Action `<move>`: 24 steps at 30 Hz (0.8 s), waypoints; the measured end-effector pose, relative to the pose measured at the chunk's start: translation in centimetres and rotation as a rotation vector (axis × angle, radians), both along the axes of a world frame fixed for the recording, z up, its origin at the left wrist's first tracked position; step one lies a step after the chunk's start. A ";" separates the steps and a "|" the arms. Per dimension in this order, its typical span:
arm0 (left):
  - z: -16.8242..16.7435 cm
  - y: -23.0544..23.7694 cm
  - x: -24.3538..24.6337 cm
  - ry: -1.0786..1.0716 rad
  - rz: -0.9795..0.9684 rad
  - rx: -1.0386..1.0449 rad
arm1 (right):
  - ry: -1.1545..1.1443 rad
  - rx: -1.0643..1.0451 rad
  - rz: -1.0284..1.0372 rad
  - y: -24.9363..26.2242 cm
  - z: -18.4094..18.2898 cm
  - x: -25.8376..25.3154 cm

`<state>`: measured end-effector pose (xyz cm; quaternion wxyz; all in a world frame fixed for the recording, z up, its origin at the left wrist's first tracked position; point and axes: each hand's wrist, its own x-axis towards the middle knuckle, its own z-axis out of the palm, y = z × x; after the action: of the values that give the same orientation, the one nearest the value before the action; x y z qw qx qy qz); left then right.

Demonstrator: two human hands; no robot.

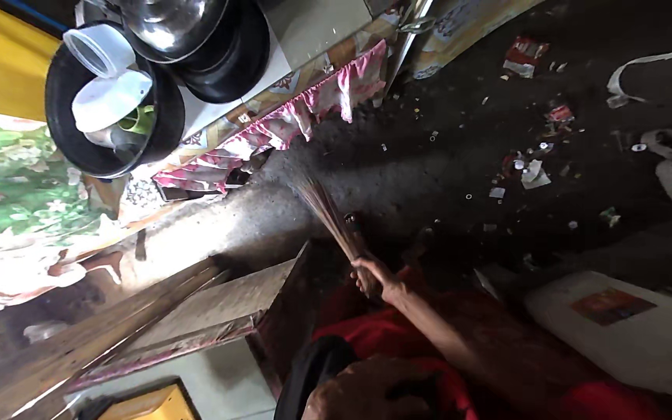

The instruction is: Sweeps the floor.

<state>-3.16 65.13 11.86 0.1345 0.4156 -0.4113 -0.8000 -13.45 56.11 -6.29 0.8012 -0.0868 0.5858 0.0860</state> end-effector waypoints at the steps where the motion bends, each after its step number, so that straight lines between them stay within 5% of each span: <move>1: 0.1 0.0 0.1 -0.010 -0.004 -0.001 | 0.014 0.013 -0.096 -1.2 -0.9 -0.8; 6: 0.1 0.0 -0.1 -0.049 -0.028 -0.016 | 0.187 -0.108 -0.663 -3.3 -0.9 -6.9; 11: -0.2 -0.9 -0.8 -0.009 -0.096 -0.048 | 0.257 -0.143 -0.668 -0.6 6.8 -7.0; 14: -0.2 -1.2 -1.2 -0.001 -0.138 -0.033 | 0.153 -0.042 -0.638 0.3 8.5 -6.0; 19: 0.3 -2.0 -1.1 -0.017 -0.156 -0.067 | 0.004 0.014 -0.480 -3.9 4.1 -6.0; 24: 0.9 -2.9 -0.8 -0.027 -0.155 -0.111 | 0.161 -0.102 -0.808 -7.4 -2.8 -12.6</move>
<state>-3.92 62.21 12.79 0.0896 0.3853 -0.4877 -0.7783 -26.06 48.75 -9.09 0.7168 0.1173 0.6370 -0.2580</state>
